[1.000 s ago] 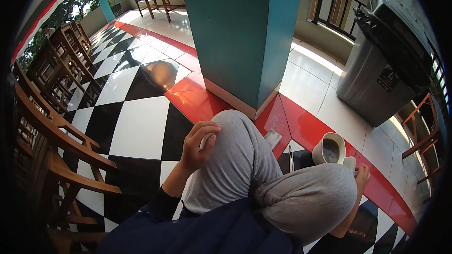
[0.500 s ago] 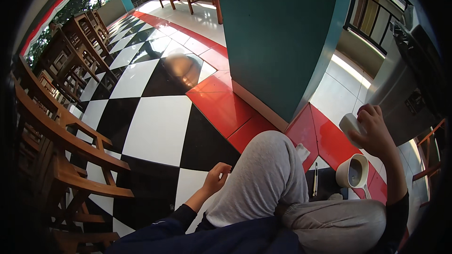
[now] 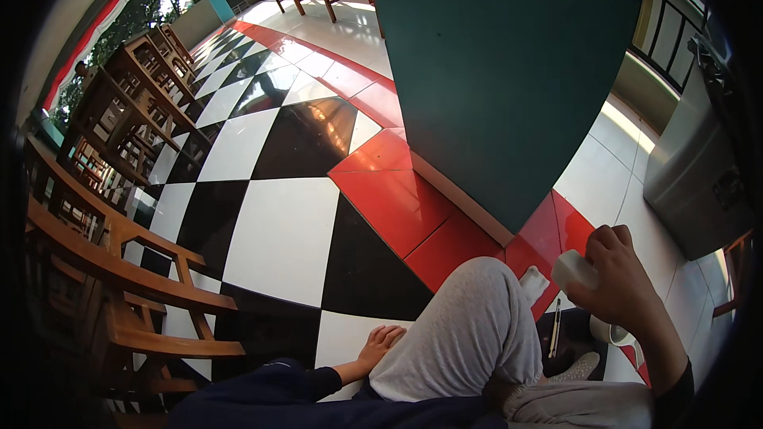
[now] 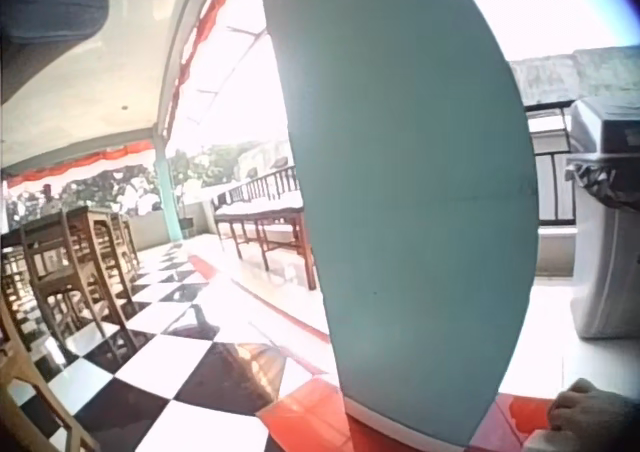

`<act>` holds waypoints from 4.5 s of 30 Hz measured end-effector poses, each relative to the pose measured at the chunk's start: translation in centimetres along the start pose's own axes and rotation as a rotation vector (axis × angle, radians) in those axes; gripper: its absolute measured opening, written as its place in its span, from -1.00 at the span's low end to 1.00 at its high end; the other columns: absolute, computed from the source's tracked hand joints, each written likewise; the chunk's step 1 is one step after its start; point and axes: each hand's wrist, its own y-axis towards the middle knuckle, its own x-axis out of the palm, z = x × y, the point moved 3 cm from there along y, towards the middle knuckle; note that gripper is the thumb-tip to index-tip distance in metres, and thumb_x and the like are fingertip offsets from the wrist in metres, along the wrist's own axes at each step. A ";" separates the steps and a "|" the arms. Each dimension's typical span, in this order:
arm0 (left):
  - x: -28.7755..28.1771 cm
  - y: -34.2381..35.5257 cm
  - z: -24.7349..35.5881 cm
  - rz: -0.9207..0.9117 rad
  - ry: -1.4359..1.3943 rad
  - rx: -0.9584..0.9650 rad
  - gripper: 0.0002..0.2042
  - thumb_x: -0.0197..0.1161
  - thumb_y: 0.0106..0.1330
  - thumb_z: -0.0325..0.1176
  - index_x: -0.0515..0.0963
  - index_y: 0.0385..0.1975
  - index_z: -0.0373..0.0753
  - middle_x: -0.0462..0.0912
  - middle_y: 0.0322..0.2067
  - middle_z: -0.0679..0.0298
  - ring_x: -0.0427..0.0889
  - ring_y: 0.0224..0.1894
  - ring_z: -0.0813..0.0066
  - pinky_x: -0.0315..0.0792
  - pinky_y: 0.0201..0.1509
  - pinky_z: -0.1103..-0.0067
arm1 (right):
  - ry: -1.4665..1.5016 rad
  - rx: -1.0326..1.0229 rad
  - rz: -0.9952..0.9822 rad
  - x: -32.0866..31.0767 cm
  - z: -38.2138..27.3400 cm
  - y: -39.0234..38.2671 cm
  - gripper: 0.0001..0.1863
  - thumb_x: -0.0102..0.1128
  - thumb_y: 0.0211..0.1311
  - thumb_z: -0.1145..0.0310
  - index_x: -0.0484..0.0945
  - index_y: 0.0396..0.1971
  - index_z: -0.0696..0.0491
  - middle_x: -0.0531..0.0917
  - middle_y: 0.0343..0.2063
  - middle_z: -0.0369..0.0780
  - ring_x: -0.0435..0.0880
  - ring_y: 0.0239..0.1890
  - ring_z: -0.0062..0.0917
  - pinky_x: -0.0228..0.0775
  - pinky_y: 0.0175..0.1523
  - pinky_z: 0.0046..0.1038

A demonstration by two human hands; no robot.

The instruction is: The person uses a utility knife to scrape excess grout or sealant from the joint between a red floor tile and a blue pillar, then wipes the area with a white cloth and rinses the cloth in a bucket of water.

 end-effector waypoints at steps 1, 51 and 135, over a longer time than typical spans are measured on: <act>-1.1 -1.6 -0.7 -0.048 0.017 -0.047 -0.53 -0.02 0.22 -0.21 0.31 0.17 -0.09 0.24 0.20 0.31 0.15 0.28 0.40 0.00 0.35 0.31 | 0.059 -0.056 -0.017 1.1 -0.2 1.6 -0.56 0.24 -0.24 0.17 0.44 -0.44 0.24 0.45 -0.22 -0.08 0.30 0.00 -0.21 0.33 0.00 -0.26; -11.9 22.1 17.9 0.453 -0.537 -0.199 -0.83 0.10 0.25 -0.42 0.50 -0.20 -0.27 0.60 -0.23 0.19 0.60 -0.16 0.38 0.40 -0.15 0.50 | -0.125 -0.190 -0.414 22.4 12.1 7.3 -0.34 0.19 -0.09 -0.12 0.56 -0.02 0.03 0.44 0.09 -0.19 0.28 0.21 -0.20 0.17 0.22 0.03; 6.7 27.0 24.1 -0.016 -0.787 -0.207 -0.83 0.22 0.07 -0.42 0.40 -0.42 -0.33 0.52 -0.47 0.06 0.56 -0.37 0.12 0.40 -0.30 0.36 | 0.045 -0.217 -0.169 14.5 24.5 0.6 -0.43 0.26 -0.03 0.16 0.31 -0.01 0.02 0.61 -0.27 -0.01 0.59 -0.17 -0.12 0.43 -0.12 -0.20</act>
